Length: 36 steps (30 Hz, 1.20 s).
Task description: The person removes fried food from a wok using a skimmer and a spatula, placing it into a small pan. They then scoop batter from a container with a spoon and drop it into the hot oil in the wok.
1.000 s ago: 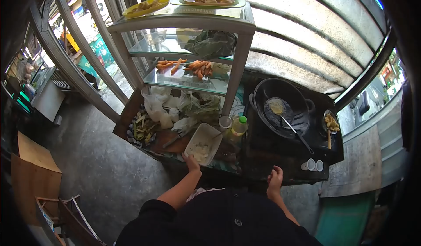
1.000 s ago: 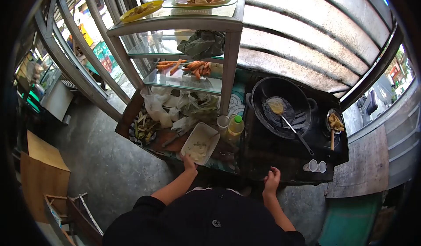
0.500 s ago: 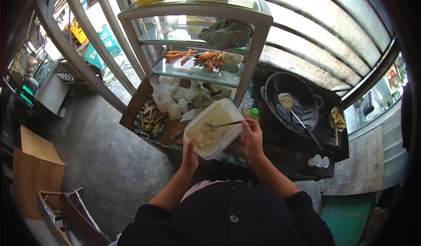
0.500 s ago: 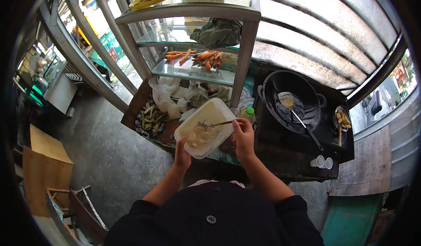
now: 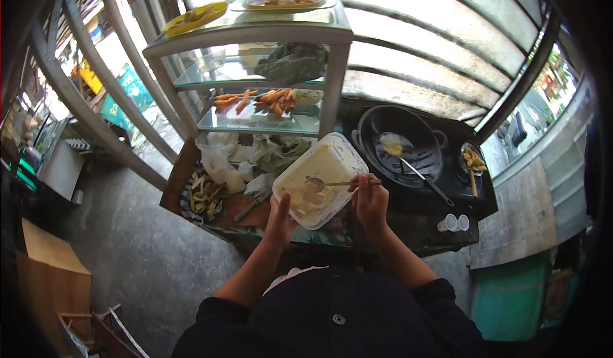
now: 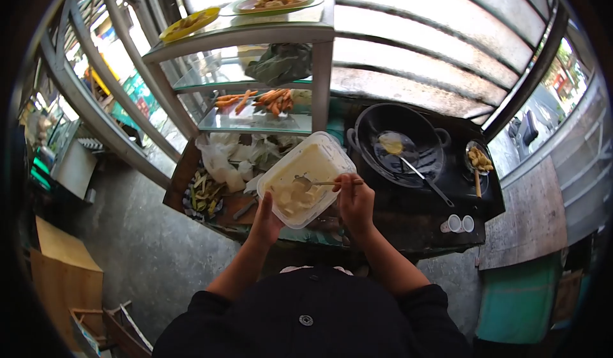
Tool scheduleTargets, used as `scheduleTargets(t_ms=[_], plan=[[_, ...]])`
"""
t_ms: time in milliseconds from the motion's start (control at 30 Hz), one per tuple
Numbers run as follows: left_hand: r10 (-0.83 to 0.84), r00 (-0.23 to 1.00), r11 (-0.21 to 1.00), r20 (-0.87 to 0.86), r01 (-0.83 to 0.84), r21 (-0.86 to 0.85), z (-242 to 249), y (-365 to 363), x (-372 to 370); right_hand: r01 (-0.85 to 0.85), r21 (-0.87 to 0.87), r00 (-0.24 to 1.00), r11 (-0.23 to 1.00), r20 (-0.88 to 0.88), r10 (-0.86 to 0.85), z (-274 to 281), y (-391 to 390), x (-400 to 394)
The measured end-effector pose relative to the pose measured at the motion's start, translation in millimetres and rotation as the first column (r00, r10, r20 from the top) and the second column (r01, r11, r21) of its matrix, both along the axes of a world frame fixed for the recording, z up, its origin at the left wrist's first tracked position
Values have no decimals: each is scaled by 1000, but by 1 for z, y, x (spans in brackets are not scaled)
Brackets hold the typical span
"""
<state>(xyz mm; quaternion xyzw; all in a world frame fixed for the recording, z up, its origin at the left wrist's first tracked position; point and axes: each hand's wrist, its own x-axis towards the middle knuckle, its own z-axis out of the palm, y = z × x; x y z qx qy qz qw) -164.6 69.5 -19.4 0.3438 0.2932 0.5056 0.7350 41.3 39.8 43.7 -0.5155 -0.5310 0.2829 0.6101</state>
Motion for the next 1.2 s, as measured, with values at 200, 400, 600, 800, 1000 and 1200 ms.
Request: scheduleTargets(t_ms=[200, 400, 600, 800, 1000, 1200], plan=[[-162, 979, 961, 121, 185, -205, 26, 2, 35, 262, 19, 924, 965, -293, -246, 4, -3, 76], [-255, 948, 920, 191, 299, -255, 18, 4, 55, 486, 155, 871, 860, -166, -462, 6, -13, 157], [-232, 958, 919, 170, 272, -283, 16, 0, 65, 380, 428, 494, 820, 656, -571, -10, -3, 226], [-152, 978, 929, 143, 191, -317, 23, -17, 81, 285, 389, 439, 876, 759, -480, -33, 15, 280], [-116, 987, 938, 108, 145, -314, 20, -28, 110, 247, 331, 494, 911, 765, -412, -31, 19, 313], [-88, 990, 947, 108, 117, -301, 27, -37, 148, 198, 325, 593, 925, 711, -377, -34, 26, 336]])
